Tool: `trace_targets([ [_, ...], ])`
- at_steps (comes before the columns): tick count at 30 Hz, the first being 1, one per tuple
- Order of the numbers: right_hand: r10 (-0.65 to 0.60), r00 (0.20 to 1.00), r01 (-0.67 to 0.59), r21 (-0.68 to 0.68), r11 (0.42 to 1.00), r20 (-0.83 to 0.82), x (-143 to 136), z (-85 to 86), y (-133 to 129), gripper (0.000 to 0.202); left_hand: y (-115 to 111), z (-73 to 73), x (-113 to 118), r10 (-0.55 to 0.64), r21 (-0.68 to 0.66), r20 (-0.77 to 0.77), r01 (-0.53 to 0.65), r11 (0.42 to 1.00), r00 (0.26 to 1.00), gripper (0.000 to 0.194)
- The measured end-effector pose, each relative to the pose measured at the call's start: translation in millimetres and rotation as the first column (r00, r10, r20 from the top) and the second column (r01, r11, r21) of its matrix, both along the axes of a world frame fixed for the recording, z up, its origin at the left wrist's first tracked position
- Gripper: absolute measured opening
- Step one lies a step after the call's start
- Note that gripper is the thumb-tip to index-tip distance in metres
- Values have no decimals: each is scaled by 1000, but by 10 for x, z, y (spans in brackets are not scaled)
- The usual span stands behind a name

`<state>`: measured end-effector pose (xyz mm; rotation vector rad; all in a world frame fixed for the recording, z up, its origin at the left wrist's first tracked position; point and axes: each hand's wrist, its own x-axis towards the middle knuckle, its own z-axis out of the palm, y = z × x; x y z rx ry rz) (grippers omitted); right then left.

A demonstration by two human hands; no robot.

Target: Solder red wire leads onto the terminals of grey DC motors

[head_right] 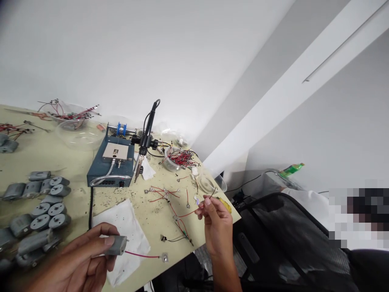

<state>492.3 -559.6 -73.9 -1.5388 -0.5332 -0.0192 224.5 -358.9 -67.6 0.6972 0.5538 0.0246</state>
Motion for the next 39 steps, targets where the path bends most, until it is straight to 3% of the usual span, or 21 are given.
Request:
trace_targets([
  [3, 74, 996, -74, -12, 997, 44, 58, 206, 126, 49, 36, -34, 68, 69, 26, 13, -70, 997, 998, 52],
  [7, 297, 953, -287, -132, 949, 61, 132, 428, 384, 47, 107, -83, 163, 147, 39, 56, -150, 988, 987, 65],
  [13, 622, 783, -570, -418, 707, -14, 271, 737, 763, 29, 221, 131, 192, 206, 107, 22, -207, 972, 978, 70],
  [17, 741, 672, -626, -551, 553, -20, 357, 968, 988, 22, 285, 189, 221, 197, 112, -12, -194, 975, 980, 67],
  [21, 826, 563, -595, -673, 439, 41, 386, 1070, 1158, 32, 324, 98, 322, 186, 43, -2, -185, 982, 983, 63],
  [24, 836, 539, -563, -693, 449, 104, 351, 996, 1238, 39, 332, -17, 421, 179, -58, 75, -175, 983, 981, 63],
  [28, 806, 538, -512, -663, 546, 249, 253, 802, 1277, 38, 325, -130, 506, 247, -93, 113, -237, 967, 963, 59],
  [31, 793, 501, -505, -627, 594, 348, 193, 705, 1263, 27, 352, -108, 524, 268, -55, 89, -264, 963, 959, 63],
  [34, 770, 473, -493, -595, 634, 428, 151, 671, 1254, 13, 403, -40, 519, 194, -35, 109, -192, 981, 975, 56],
  [36, 769, 450, -496, -589, 638, 454, 125, 658, 1269, 9, 426, -18, 517, 157, -39, 118, -153, 987, 981, 49],
  [39, 794, 412, -525, -596, 608, 447, 101, 624, 1308, 7, 431, -33, 526, 211, -96, 107, -201, 975, 972, 42],
])
